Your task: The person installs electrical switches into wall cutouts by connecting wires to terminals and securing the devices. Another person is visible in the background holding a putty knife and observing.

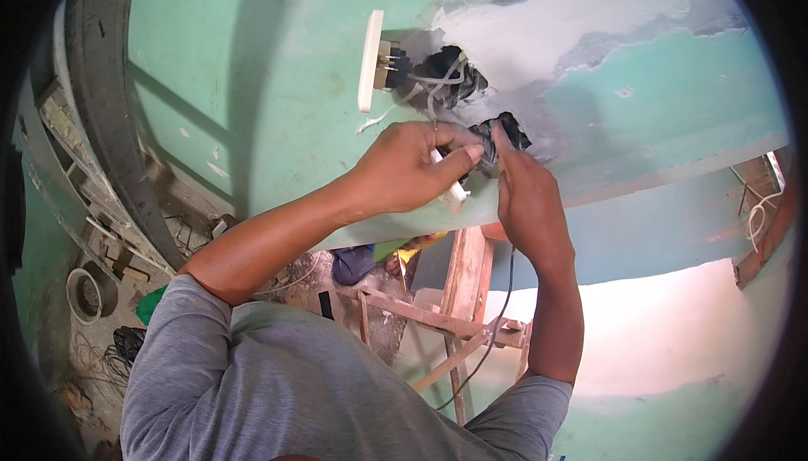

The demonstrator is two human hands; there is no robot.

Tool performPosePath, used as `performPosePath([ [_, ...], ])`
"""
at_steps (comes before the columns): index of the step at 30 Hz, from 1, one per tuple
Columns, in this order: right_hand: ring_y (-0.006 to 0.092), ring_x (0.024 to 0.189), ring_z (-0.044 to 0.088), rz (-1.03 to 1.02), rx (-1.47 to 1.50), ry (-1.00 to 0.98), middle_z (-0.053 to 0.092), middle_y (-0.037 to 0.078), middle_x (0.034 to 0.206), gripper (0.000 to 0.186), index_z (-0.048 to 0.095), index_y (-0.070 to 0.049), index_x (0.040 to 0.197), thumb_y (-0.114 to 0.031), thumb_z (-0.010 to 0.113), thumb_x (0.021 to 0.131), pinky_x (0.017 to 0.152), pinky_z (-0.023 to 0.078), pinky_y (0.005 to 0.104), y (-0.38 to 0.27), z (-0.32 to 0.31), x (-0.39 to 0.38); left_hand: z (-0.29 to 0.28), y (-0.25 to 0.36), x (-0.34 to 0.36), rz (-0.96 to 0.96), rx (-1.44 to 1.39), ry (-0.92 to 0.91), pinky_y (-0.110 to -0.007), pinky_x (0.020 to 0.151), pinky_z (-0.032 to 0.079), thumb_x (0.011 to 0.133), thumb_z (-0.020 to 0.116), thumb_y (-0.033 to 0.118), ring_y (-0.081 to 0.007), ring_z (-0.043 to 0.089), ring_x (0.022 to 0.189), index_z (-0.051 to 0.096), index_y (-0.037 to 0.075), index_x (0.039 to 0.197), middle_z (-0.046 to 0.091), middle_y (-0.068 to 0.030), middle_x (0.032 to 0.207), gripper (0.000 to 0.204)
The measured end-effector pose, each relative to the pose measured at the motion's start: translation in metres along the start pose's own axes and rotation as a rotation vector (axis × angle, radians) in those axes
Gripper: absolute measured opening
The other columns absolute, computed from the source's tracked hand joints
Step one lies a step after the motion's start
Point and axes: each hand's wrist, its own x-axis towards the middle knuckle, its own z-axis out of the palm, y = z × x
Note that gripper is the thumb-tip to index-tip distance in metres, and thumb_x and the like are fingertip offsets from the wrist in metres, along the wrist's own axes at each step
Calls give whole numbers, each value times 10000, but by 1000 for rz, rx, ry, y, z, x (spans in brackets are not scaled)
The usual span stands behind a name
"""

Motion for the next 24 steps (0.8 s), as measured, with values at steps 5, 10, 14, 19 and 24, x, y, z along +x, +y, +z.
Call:
performPosePath([
  [5, 435, 949, 678, -34, -83, -15, 688, 228, 1051, 664, 533, -97, 1601, 79, 570, 962, 866, 545, 518, -3, -11, 2, -4, 2, -7, 61, -118, 84, -325, 778, 552, 1088, 660, 371, -131, 683, 836, 749, 25, 1207, 795, -103, 1079, 376],
  [10, 439, 948, 684, -30, -27, 55, 690, 217, 1060, 701, 542, -128, 1599, 100, 570, 937, 856, 556, 521, -3, 2, 0, 4, -10, -14, -37, -250, 91, -306, 856, 539, 1129, 595, 328, -97, 664, 957, 706, 10, 1310, 782, -51, 1205, 381],
  [14, 427, 915, 688, -1, -81, 70, 685, 199, 1039, 718, 543, -154, 1602, 92, 587, 929, 815, 568, 517, -7, 1, 0, 2, -26, 9, -135, -450, -152, -303, 916, 542, 1122, 602, 310, -91, 681, 1063, 700, 35, 1394, 786, -41, 1220, 399],
  [19, 411, 873, 693, 63, -196, 64, 665, 172, 989, 717, 540, -180, 1609, 56, 592, 934, 781, 576, 512, -11, 7, -2, -9, -22, 11, -92, -425, -208, -298, 980, 545, 1131, 591, 308, -106, 699, 1114, 707, 17, 1378, 779, -47, 1223, 400],
  [24, 412, 881, 703, 75, -256, 39, 669, 172, 991, 695, 544, -182, 1606, 19, 599, 943, 778, 579, 507, -13, 3, -2, -22, -23, 5, 180, -156, -7, -292, 893, 553, 1155, 569, 300, -110, 683, 997, 700, -18, 1338, 754, -70, 1168, 389],
])
